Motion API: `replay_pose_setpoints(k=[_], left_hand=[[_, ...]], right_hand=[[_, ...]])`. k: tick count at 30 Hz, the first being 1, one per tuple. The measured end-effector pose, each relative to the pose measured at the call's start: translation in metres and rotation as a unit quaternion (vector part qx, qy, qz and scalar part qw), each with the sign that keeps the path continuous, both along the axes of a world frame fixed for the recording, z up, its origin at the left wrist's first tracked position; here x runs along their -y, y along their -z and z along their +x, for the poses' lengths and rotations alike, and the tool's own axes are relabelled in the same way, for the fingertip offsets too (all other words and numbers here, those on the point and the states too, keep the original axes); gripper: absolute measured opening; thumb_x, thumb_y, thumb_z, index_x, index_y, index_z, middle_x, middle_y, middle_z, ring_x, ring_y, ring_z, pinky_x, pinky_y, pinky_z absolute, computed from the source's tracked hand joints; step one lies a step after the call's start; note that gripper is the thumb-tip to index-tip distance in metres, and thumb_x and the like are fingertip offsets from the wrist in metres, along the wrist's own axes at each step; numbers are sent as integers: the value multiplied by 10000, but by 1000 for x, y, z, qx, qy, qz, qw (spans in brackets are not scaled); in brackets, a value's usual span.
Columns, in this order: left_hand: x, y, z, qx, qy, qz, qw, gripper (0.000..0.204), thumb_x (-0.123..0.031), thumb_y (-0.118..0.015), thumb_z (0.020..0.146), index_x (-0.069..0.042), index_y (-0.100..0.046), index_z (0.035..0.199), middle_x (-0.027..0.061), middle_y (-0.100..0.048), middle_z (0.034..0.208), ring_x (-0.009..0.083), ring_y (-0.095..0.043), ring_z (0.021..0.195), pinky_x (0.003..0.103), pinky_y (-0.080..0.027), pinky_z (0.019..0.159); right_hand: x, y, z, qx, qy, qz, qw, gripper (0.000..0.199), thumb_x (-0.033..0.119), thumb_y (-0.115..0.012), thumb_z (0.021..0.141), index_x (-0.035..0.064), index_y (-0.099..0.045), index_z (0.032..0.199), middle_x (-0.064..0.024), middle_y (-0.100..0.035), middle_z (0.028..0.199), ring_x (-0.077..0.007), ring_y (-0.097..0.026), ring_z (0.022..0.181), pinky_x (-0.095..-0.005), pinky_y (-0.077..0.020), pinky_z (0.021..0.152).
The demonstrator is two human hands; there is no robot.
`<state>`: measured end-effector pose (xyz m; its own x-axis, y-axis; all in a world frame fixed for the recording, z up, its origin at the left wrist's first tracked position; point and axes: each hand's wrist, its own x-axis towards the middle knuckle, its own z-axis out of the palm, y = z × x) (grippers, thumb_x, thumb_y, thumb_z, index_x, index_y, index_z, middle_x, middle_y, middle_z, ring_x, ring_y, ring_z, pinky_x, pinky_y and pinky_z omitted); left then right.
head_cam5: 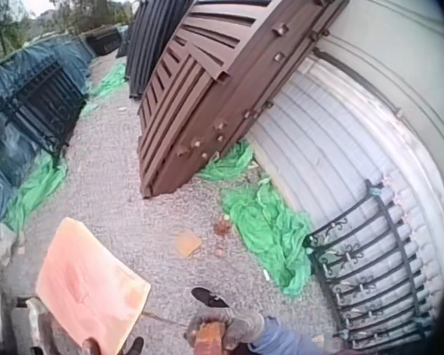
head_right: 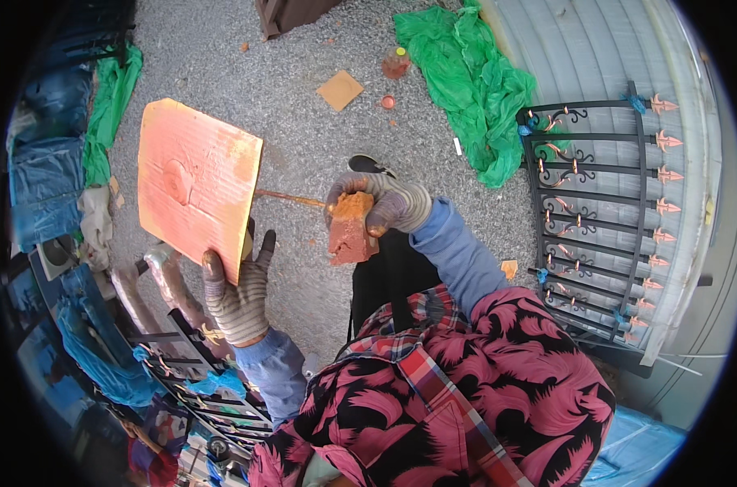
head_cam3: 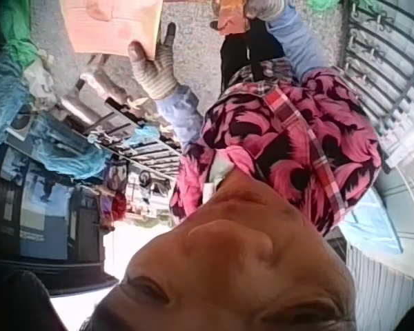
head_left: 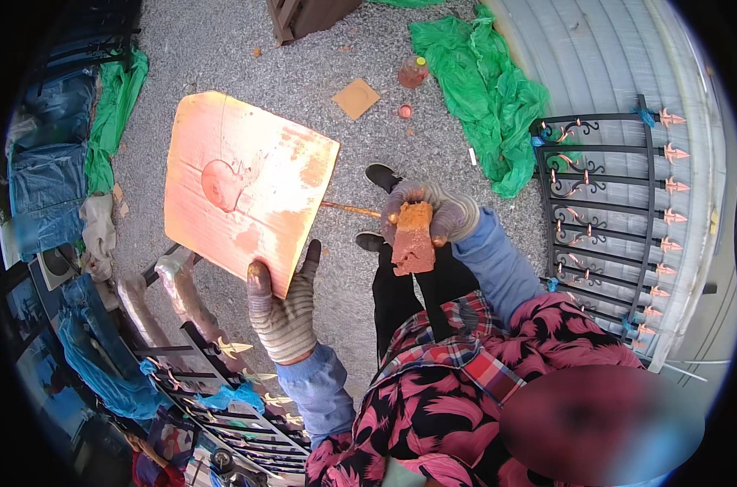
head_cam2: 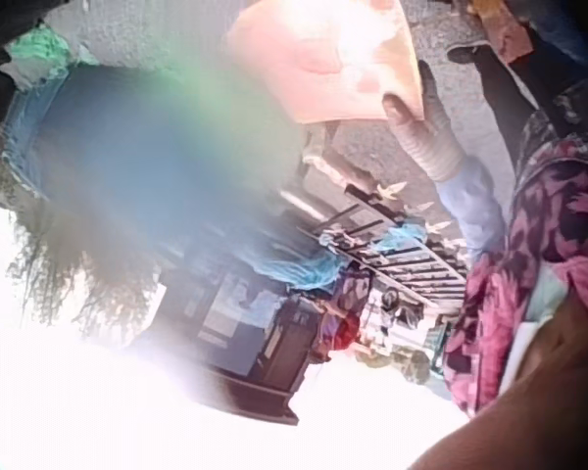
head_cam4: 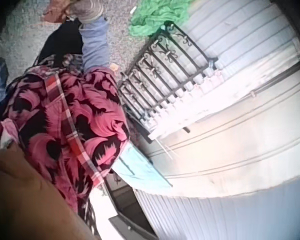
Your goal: The person holds a paint palette in the left hand and uses a small brush in the right hand to apply orange paint to decorative metal spear tips on a black metal gate. The person repeatedly dips the brush into the palette and paints each spear tip in sequence.
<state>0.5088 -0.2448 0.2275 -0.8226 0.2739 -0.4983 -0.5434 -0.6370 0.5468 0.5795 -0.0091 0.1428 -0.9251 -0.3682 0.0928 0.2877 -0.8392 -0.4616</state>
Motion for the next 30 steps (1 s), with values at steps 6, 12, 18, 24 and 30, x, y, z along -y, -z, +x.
replay_pose_setpoints(k=[6, 12, 18, 24, 30], left_hand=[[-11, 50, 13, 7, -21, -29, 999, 763, -188, -731, 682, -68, -303, 1301, 82, -406, 1287, 274, -366, 1201, 553, -250, 1011], [-18, 140, 12, 19, -57, -61, 996, 719, -196, -730, 692, -22, -330, 1264, 112, -460, 1224, 278, -436, 1122, 520, -269, 1013], [-25, 231, 22, 63, -81, -94, 990, 724, -219, -725, 694, -13, -328, 1264, 133, -450, 1221, 300, -421, 1128, 510, -276, 1011], [-28, 290, 27, 118, -105, -142, 977, 821, -208, -752, 660, -32, -281, 1308, 113, -366, 1313, 287, -332, 1210, 488, -220, 1049], [-21, 322, 27, 102, -115, -145, 977, 692, -235, -707, 714, -12, -339, 1256, 141, -445, 1215, 296, -420, 1120, 496, -284, 1004]], right_hand=[[-76, 78, 77, 204, 198, 91, 955, 605, 106, -774, 532, 9, -500, 1062, -131, -575, 968, -252, -578, 884, -352, -462, 789], [-152, 238, 71, 315, 244, 134, 907, 526, 117, -727, 591, 11, -511, 1059, -110, -598, 951, -235, -593, 885, -355, -474, 809], [-182, 336, 10, 288, 277, 105, 910, 430, 86, -723, 634, 22, -534, 1015, -93, -604, 959, -202, -599, 870, -312, -493, 781], [-208, 465, -14, 317, 301, 76, 896, 458, 85, -707, 653, -7, -497, 1049, -92, -577, 968, -216, -566, 930, -337, -471, 845], [-215, 525, -30, 352, 317, 65, 879, 520, 131, -732, 654, -7, -478, 1087, -110, -547, 1020, -251, -547, 960, -386, -464, 869]])
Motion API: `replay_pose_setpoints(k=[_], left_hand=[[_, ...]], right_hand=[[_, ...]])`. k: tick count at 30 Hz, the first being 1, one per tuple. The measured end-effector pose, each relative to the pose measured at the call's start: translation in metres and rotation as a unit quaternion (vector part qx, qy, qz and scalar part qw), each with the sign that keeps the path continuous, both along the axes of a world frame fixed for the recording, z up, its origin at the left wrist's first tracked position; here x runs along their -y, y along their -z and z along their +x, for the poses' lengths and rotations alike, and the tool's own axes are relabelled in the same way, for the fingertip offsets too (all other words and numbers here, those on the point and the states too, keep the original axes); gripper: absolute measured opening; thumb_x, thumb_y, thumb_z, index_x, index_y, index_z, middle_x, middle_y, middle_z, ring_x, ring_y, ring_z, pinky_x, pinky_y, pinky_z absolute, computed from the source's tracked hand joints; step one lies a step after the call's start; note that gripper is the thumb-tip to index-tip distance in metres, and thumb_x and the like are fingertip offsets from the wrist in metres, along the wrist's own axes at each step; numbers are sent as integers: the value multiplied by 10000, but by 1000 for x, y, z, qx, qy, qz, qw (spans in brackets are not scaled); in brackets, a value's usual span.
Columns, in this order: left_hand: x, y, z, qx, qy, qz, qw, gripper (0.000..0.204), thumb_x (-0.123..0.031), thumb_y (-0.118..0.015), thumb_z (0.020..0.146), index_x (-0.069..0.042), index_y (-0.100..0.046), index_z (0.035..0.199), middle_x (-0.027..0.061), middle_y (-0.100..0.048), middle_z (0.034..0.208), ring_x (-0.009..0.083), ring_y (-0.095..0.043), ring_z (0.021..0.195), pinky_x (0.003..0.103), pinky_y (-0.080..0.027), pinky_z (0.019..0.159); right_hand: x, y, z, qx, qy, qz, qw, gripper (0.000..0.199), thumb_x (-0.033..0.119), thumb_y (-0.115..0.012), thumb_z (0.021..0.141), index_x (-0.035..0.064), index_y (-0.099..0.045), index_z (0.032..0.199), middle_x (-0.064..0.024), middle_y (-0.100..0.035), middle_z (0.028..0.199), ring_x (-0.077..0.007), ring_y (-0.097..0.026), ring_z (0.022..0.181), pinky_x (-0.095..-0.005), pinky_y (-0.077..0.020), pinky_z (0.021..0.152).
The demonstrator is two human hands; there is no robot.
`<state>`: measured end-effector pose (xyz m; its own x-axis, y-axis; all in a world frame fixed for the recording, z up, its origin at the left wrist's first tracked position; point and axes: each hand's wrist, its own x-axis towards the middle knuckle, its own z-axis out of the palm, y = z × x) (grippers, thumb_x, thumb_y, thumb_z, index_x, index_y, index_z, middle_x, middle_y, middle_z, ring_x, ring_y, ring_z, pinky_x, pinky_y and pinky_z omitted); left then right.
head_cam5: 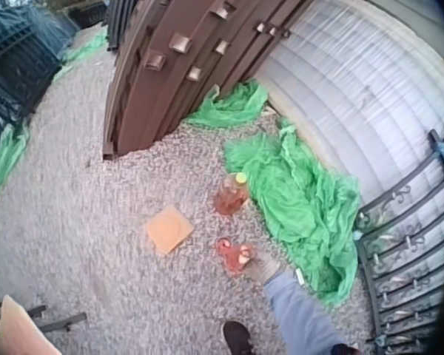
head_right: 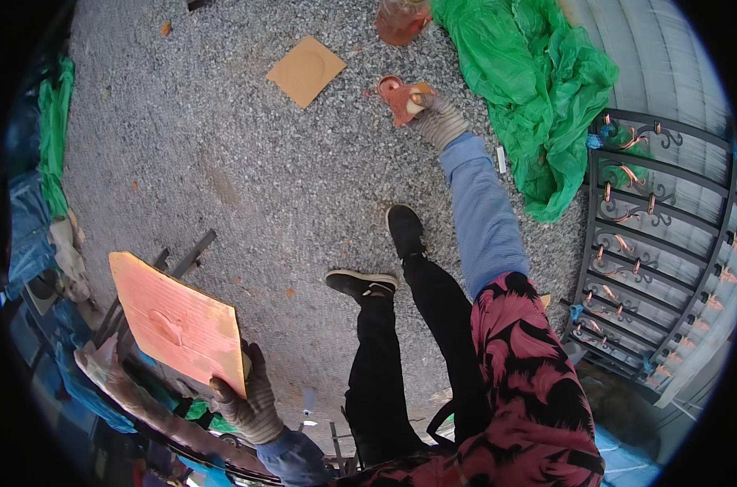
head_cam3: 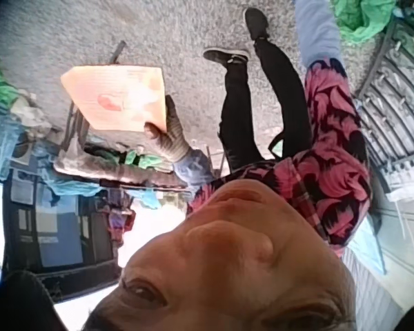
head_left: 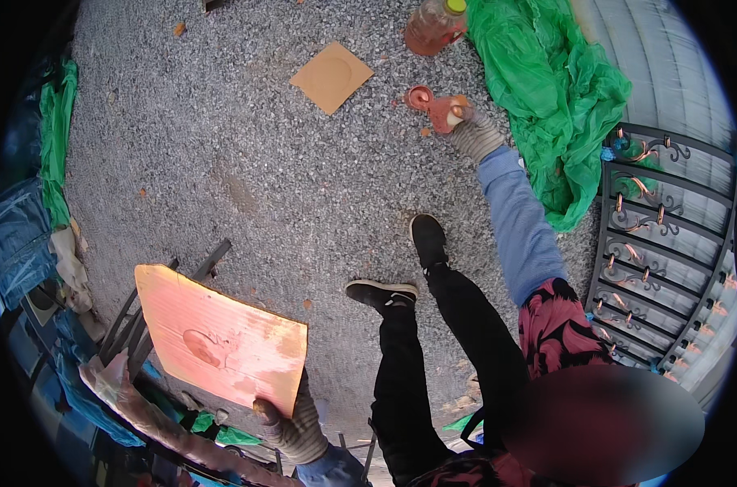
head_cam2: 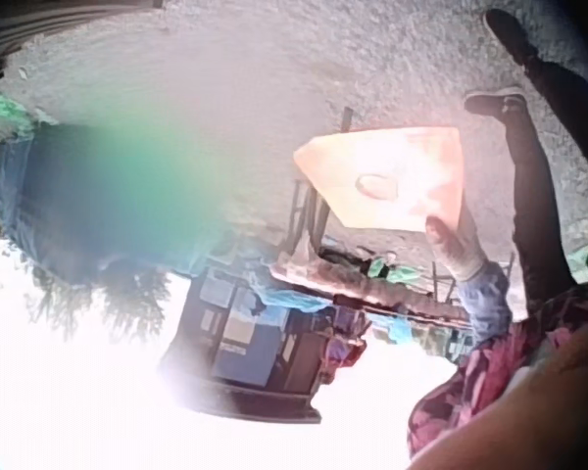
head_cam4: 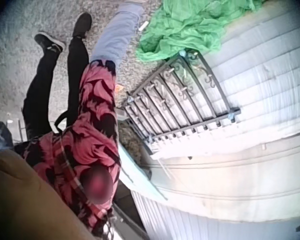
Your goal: The person holds a paint palette in the left hand and uses a small brush in the right hand to apply orange paint to decorative metal spear tips on a black metal gate. The person repeatedly dips the brush into the palette and paints each spear tip in sequence.
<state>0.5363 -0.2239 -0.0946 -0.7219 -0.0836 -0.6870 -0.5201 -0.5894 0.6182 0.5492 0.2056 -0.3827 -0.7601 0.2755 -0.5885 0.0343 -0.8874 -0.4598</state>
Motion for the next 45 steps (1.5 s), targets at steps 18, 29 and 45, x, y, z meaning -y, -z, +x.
replay_pose_setpoints(k=[18, 29, 45], left_hand=[[52, -137, 48, -37, -93, 64, 993, 774, -193, -761, 648, -16, -334, 1269, 111, -423, 1251, 286, -383, 1155, 505, -256, 1026], [107, -280, 198, -59, -203, 55, 976, 734, -251, -736, 680, -54, -350, 1273, 76, -442, 1244, 245, -404, 1152, 460, -316, 993], [236, -332, 471, -101, -450, 16, 887, 795, -214, -728, 684, -22, -266, 1302, 139, -395, 1268, 305, -376, 1178, 483, -299, 1002]], right_hand=[[75, -245, 52, -48, -98, 40, 993, 594, 153, -723, 651, -12, -442, 1148, -126, -563, 1032, -235, -540, 983, -345, -435, 872], [189, -403, 47, -23, -344, -11, 939, 541, 140, -724, 650, 5, -479, 1113, -74, -603, 923, -160, -615, 756, -279, -504, 709], [453, -505, 123, -65, -562, 134, 814, 570, 106, -773, 627, 48, -474, 1109, -50, -589, 847, -148, -594, 698, -247, -472, 535]])
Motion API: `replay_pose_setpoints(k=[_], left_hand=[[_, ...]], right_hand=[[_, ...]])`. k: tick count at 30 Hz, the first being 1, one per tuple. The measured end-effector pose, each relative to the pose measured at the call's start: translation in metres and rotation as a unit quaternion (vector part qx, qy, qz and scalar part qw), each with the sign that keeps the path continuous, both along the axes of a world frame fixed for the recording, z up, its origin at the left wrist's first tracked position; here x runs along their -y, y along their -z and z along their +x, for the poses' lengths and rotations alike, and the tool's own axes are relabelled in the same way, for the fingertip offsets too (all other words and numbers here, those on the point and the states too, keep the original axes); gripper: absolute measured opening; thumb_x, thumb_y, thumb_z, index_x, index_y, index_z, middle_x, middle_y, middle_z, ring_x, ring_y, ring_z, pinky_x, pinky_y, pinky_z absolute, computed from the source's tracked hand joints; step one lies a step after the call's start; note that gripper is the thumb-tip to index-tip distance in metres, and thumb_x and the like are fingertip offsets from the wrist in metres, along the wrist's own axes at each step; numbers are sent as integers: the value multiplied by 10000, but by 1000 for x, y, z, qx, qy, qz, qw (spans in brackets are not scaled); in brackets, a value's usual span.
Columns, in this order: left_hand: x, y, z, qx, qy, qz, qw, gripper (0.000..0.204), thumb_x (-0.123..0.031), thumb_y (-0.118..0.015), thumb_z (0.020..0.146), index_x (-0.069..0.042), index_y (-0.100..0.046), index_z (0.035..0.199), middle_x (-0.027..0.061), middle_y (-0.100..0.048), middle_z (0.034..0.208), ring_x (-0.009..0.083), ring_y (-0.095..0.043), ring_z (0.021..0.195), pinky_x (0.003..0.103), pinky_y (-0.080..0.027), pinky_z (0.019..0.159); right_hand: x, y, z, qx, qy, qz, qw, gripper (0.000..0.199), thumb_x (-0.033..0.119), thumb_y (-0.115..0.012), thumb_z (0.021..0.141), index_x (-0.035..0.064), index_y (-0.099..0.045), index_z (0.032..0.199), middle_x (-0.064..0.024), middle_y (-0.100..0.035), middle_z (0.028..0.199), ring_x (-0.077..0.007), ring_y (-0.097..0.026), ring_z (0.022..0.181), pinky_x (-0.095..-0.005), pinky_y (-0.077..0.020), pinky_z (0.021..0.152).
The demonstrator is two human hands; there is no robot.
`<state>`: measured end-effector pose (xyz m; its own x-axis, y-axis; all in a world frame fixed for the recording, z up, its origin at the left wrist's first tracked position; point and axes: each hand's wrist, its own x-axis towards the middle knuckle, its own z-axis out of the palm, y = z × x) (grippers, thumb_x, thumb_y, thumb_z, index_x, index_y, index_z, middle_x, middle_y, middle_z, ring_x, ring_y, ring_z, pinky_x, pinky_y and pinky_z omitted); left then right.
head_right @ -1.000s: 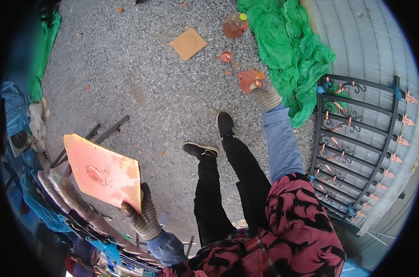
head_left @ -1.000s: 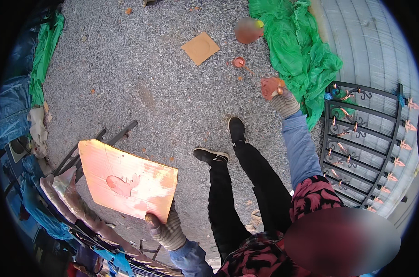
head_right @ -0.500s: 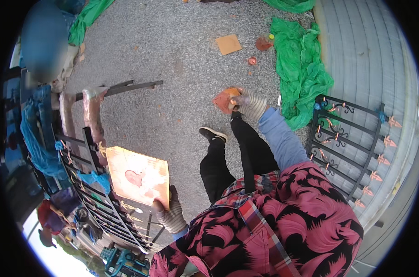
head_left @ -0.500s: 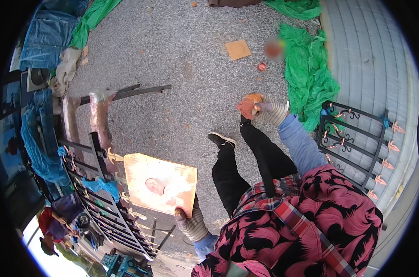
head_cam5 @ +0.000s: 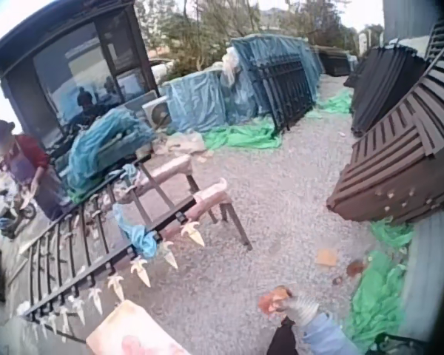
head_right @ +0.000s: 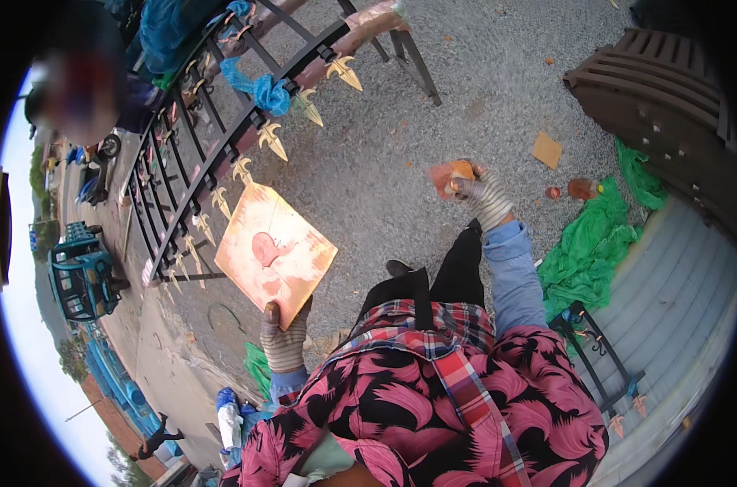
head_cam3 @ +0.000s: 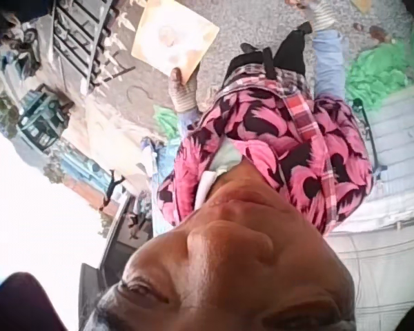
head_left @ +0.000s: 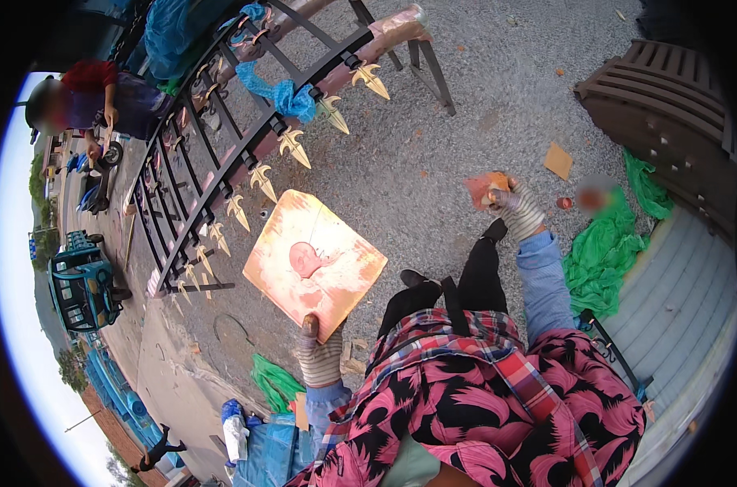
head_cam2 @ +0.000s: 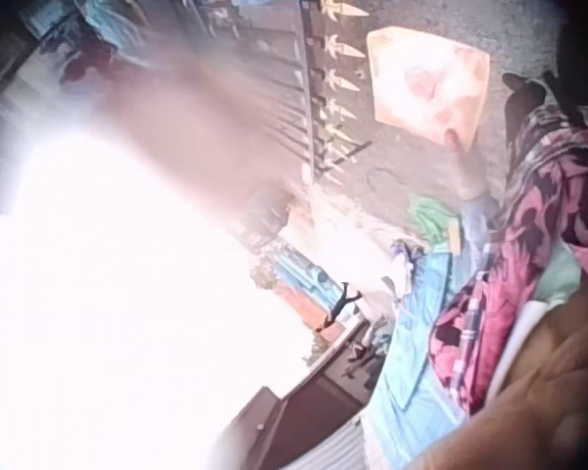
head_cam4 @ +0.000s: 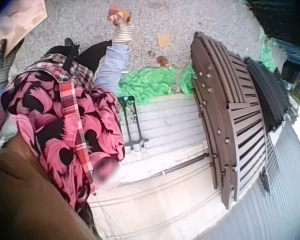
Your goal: The person holds a paint palette in the left hand and uses a small brush in the right hand to apply orange paint to decorative metal spear tips on a black metal gate. The person repeatedly dips the brush into the palette and paints each spear tip in sequence.
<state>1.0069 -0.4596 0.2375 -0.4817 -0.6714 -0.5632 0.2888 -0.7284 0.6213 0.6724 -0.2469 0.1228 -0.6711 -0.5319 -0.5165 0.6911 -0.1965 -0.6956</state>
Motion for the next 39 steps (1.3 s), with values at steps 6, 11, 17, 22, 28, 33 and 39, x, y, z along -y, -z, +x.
replay_pose_setpoints(k=[6, 11, 17, 22, 28, 33, 39], left_hand=[[53, -9, 43, -31, -61, -33, 997, 701, -220, -720, 697, -27, -344, 1257, 98, -435, 1240, 265, -416, 1138, 456, -357, 949], [94, -4, 39, -47, -100, -43, 993, 705, -245, -724, 692, -37, -354, 1255, 85, -461, 1218, 252, -427, 1125, 454, -362, 942], [155, -4, -1, -15, -148, -88, 985, 698, -260, -711, 705, -39, -352, 1261, 82, -455, 1229, 246, -432, 1116, 440, -331, 965], [209, 8, -40, -15, -145, -73, 987, 681, -210, -698, 721, -19, -334, 1264, 117, -448, 1226, 283, -425, 1114, 454, -303, 994], [243, 23, -83, -2, -137, -41, 990, 679, -169, -689, 729, -19, -313, 1275, 115, -413, 1262, 277, -393, 1146, 489, -278, 1003], [260, 14, -113, 19, -135, -48, 990, 713, -163, -700, 718, -34, -294, 1290, 100, -399, 1278, 275, -371, 1169, 496, -262, 1015], [272, 25, -134, 29, -104, -29, 994, 760, -182, -716, 701, -37, -278, 1305, 109, -373, 1297, 280, -344, 1197, 501, -248, 1027]], right_hand=[[94, 3, 28, 49, -108, -191, 974, 572, 217, -764, 614, 22, -503, 1083, -105, -567, 1036, -219, -567, 950, -351, -476, 845], [172, -5, 13, 44, -176, -251, 951, 501, 184, -766, 621, 46, -531, 1042, -68, -581, 977, -207, -567, 932, -329, -474, 809], [235, 45, -69, -91, -26, 29, 995, 566, 131, -778, 622, 9, -497, 1098, -87, -583, 958, -176, -590, 826, -275, -503, 693], [293, 76, -143, -303, 2, 278, 911, 505, 150, -775, 611, -15, -548, 1031, -125, -603, 941, -217, -597, 827, -311, -495, 706], [368, 73, -178, -457, -298, 579, 606, 367, 174, -683, 696, 17, -585, 1012, -135, -607, 965, -256, -599, 836, -356, -487, 698], [352, 88, -177, -421, -409, 625, 514, 298, 294, -635, 726, 63, -637, 914, -156, -626, 908, -312, -600, 859, -389, -482, 752], [369, 64, -167, -524, -268, 569, 574, 427, 318, -709, 645, 58, -599, 965, -164, -601, 956, -329, -572, 893, -389, -463, 765]])
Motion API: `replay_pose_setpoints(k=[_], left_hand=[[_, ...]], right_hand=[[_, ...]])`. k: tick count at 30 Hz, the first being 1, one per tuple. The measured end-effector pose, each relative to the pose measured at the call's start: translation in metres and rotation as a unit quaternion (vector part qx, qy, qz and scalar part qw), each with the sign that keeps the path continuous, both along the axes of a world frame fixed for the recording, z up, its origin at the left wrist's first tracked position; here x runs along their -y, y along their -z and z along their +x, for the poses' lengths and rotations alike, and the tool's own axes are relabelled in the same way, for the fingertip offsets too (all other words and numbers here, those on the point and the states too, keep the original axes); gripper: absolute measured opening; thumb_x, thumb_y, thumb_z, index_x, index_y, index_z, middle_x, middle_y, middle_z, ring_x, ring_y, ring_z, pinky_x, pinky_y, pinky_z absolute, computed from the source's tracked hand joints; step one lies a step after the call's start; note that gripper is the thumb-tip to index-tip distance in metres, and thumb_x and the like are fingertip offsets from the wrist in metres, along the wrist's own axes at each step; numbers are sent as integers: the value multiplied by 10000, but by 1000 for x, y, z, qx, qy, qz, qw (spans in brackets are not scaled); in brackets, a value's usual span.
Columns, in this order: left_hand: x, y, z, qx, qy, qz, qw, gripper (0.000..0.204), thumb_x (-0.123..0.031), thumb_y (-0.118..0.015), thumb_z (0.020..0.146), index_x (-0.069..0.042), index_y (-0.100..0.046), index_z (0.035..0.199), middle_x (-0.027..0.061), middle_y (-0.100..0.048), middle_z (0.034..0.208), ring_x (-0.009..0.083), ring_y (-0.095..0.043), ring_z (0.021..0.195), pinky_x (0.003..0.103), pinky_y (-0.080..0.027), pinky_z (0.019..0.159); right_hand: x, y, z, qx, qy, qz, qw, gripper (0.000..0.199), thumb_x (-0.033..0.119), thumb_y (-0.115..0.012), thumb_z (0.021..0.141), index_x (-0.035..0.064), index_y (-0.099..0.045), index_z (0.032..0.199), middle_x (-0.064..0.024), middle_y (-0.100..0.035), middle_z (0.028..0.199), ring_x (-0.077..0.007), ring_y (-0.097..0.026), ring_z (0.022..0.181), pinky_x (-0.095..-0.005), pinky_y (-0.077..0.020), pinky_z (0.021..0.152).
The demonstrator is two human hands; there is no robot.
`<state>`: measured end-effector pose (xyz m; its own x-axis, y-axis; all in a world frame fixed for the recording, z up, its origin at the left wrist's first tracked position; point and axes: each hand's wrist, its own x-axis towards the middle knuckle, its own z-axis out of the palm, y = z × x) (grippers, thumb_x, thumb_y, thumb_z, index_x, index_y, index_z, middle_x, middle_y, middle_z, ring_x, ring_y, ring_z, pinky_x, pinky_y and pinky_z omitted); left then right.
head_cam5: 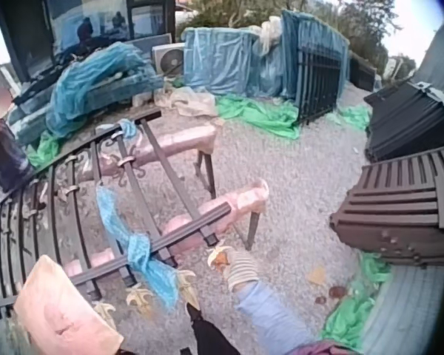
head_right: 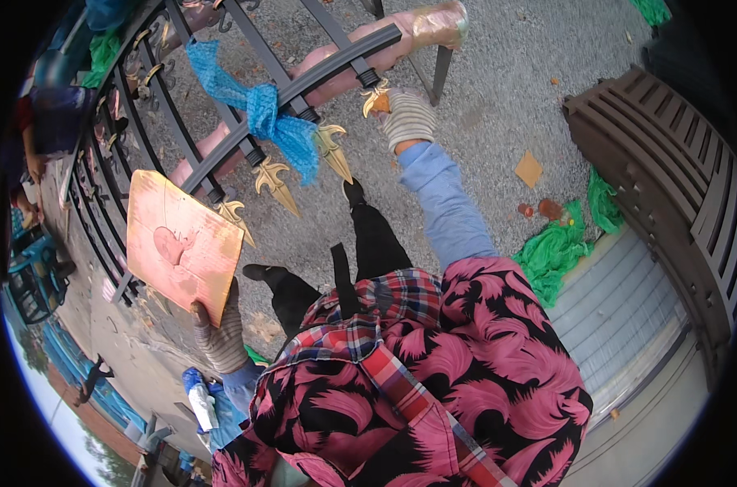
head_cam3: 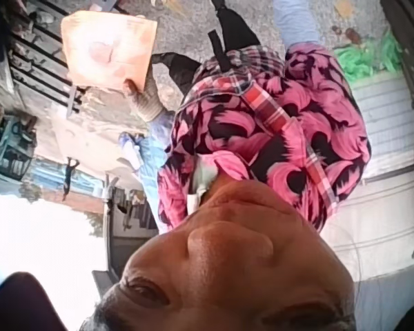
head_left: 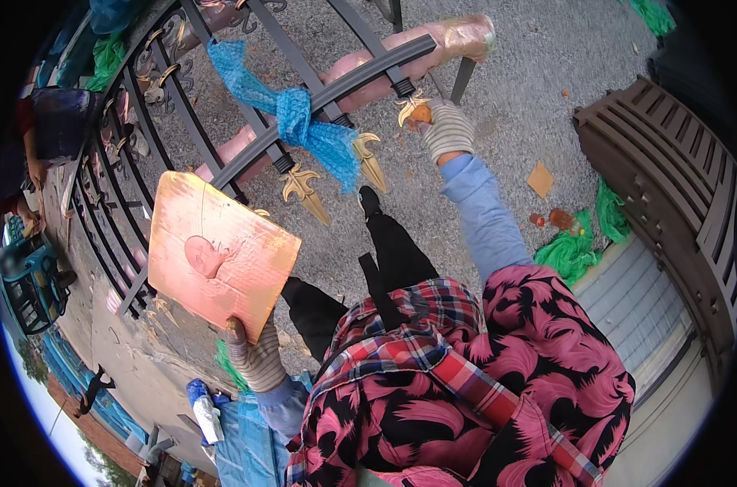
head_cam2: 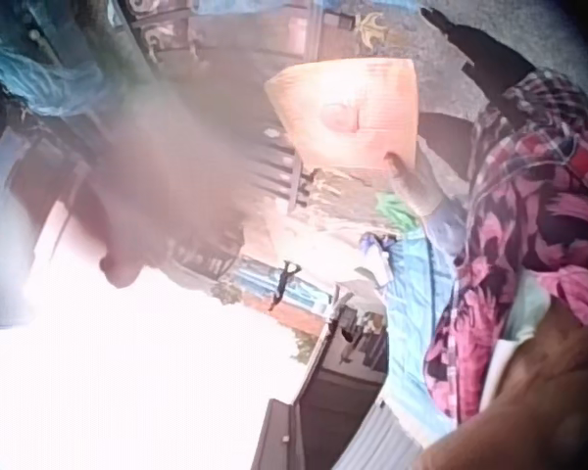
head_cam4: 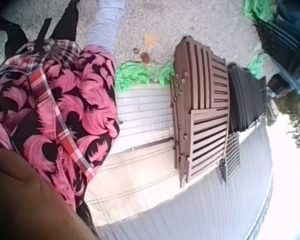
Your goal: The person holds a paint palette in the left hand and uses a small brush in the right hand to apply orange paint to decorative metal spear tips on a black metal gate. The person repeatedly dips the brush into the palette and paints each spear tip in sequence.
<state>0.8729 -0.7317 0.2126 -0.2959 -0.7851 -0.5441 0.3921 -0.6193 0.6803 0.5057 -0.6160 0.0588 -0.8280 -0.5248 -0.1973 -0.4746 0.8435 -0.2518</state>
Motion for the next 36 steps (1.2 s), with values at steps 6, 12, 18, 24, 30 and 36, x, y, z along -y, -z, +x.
replay_pose_setpoints(k=[6, 12, 18, 24, 30, 36], left_hand=[[7, 12, -14, -25, 55, 27, 998, 757, -155, -701, 696, -39, -281, 1316, 92, -364, 1318, 237, -336, 1218, 403, -223, 1059], [17, 21, -24, -10, 83, 44, 996, 741, -183, -689, 703, -34, -292, 1310, 88, -375, 1310, 217, -343, 1212, 387, -237, 1051], [30, 34, -29, 3, 118, 37, 992, 729, -186, -683, 704, -22, -302, 1303, 90, -396, 1289, 219, -368, 1194, 383, -253, 1041], [32, 43, -34, 30, 135, 53, 989, 743, -208, -685, 709, -8, -291, 1306, 98, -393, 1292, 221, -378, 1186, 380, -256, 1041], [31, 56, -32, 36, 152, 57, 986, 707, -174, -643, 717, 7, -291, 1303, 115, -382, 1290, 239, -374, 1188, 383, -277, 1027], [31, 56, -36, 30, 164, 63, 984, 689, -182, -640, 726, 30, -301, 1287, 122, -394, 1274, 236, -390, 1175, 377, -288, 1020]], right_hand=[[-11, 14, -47, 142, 105, 84, 981, 286, 263, -705, 664, 47, -620, 830, -152, -621, 870, -323, -594, 797, -380, -479, 716], [10, 31, -6, -46, -57, 53, 996, 236, 134, -678, 673, 30, -584, 862, -135, -607, 851, -292, -601, 764, -350, -486, 713], [0, 25, -46, 105, 145, -53, 982, 307, 226, -691, 687, 34, -581, 900, -157, -606, 911, -298, -596, 847, -384, -486, 727], [13, 26, -24, -93, 88, 86, 988, 352, 243, -727, 644, 44, -601, 906, -138, -615, 916, -290, -603, 829, -366, -496, 710], [-6, 42, -33, 62, 188, -54, 979, 361, 205, -694, 692, 43, -587, 998, -126, -626, 909, -277, -613, 796, -361, -495, 687], [37, 46, -2, 73, 94, 183, 976, 364, 286, -678, 708, 53, -607, 980, -140, -629, 903, -314, -601, 840, -389, -488, 736]])
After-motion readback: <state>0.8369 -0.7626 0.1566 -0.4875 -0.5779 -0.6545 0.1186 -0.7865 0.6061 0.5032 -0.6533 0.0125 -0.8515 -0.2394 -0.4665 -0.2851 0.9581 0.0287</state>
